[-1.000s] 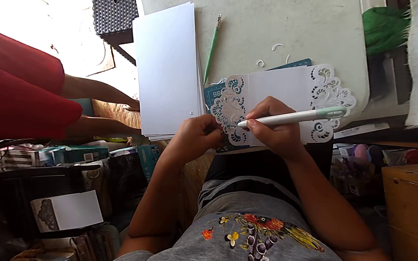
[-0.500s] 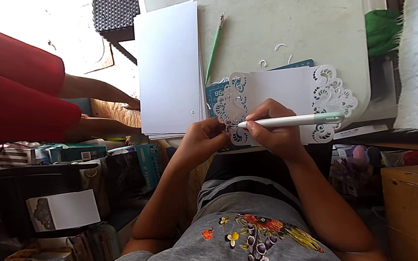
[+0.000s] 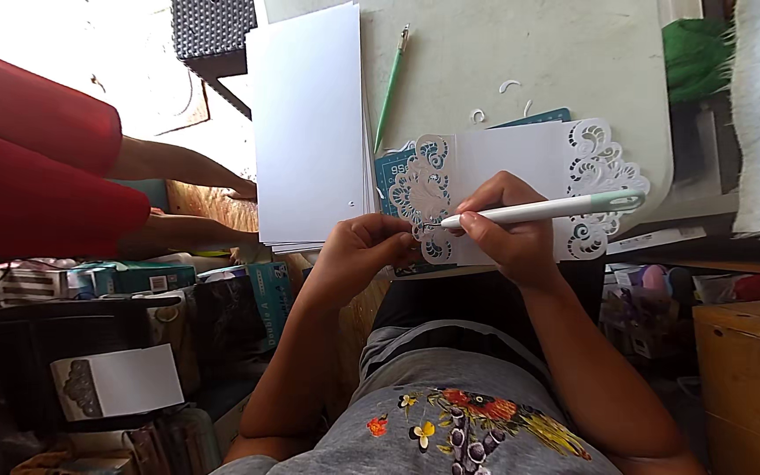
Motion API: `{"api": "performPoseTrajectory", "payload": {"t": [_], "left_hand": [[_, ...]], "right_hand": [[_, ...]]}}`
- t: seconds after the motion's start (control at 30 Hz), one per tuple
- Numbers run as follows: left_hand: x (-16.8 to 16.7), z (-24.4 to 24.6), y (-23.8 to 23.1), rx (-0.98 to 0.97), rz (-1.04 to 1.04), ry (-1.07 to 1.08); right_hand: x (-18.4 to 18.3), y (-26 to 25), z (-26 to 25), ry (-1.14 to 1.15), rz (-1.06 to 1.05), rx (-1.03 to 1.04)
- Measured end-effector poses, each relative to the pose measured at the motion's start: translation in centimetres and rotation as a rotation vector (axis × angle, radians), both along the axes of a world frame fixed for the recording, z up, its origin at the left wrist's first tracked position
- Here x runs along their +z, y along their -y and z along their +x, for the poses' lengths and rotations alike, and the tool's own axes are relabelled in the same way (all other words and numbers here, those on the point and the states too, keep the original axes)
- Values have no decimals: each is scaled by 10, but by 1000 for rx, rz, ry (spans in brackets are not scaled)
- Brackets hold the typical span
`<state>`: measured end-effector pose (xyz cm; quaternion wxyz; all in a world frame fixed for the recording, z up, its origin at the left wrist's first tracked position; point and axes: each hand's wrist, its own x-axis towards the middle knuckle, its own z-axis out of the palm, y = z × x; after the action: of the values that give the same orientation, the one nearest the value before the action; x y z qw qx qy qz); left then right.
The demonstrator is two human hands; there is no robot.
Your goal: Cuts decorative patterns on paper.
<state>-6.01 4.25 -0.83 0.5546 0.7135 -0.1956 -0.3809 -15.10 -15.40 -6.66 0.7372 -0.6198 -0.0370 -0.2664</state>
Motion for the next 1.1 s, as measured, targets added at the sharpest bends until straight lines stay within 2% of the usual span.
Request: {"api": "performPoseTrajectory", "payload": {"t": [0.17, 0.47, 1.1], "left_hand": [[0, -1, 3, 2, 14, 32], [-3, -2, 4, 38, -35, -36], [-12, -12, 14, 62, -121, 4]], "right_hand": [[0, 0, 0, 0, 2, 1], [-3, 3, 1, 73, 70, 53], [-2, -2, 4, 107, -68, 48]]}}
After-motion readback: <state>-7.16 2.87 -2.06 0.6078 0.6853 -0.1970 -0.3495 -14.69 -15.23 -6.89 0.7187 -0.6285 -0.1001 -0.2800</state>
